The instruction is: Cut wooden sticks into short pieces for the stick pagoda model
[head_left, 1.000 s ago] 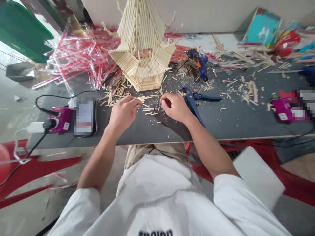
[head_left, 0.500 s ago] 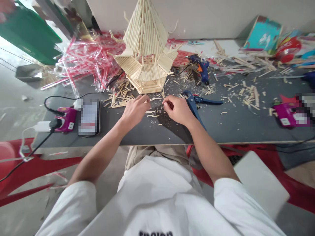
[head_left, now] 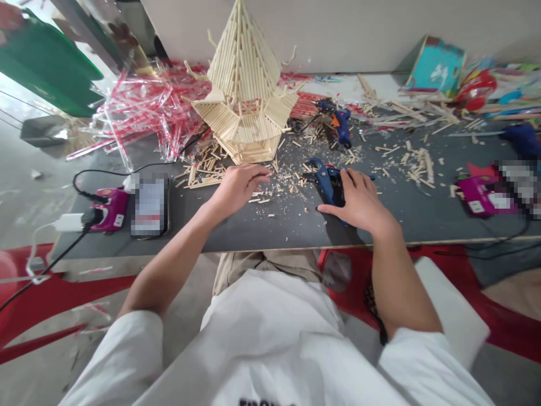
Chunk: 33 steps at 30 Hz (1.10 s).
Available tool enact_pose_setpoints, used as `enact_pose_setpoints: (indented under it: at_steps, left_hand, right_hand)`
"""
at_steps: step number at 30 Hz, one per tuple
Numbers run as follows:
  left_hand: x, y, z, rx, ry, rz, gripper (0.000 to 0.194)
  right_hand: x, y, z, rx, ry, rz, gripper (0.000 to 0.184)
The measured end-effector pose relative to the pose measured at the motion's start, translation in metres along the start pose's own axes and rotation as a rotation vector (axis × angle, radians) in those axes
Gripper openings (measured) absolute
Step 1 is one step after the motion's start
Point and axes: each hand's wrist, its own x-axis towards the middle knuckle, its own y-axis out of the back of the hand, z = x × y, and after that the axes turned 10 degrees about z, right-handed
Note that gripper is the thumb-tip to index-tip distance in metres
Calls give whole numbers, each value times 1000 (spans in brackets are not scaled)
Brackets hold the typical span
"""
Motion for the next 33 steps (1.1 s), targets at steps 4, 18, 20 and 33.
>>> enact_pose_setpoints:
  at_steps: [4,18,20,33]
  left_hand:
    - [15,-20,3,-315,147,-47,23]
    - [17,-48,-16,-862,529,140,49]
    - [16,-47,-15,-839,572,124,50]
    - [14,-42,-9,-778,542,131,48]
  right_hand:
    - [4,-4,-3,-82,32,85,91]
    - [-13,7,-63,532,-29,105,64]
    - [-14,5,-77,697,-31,81,60]
    - [-14,-1,-89,906,-76,27,58]
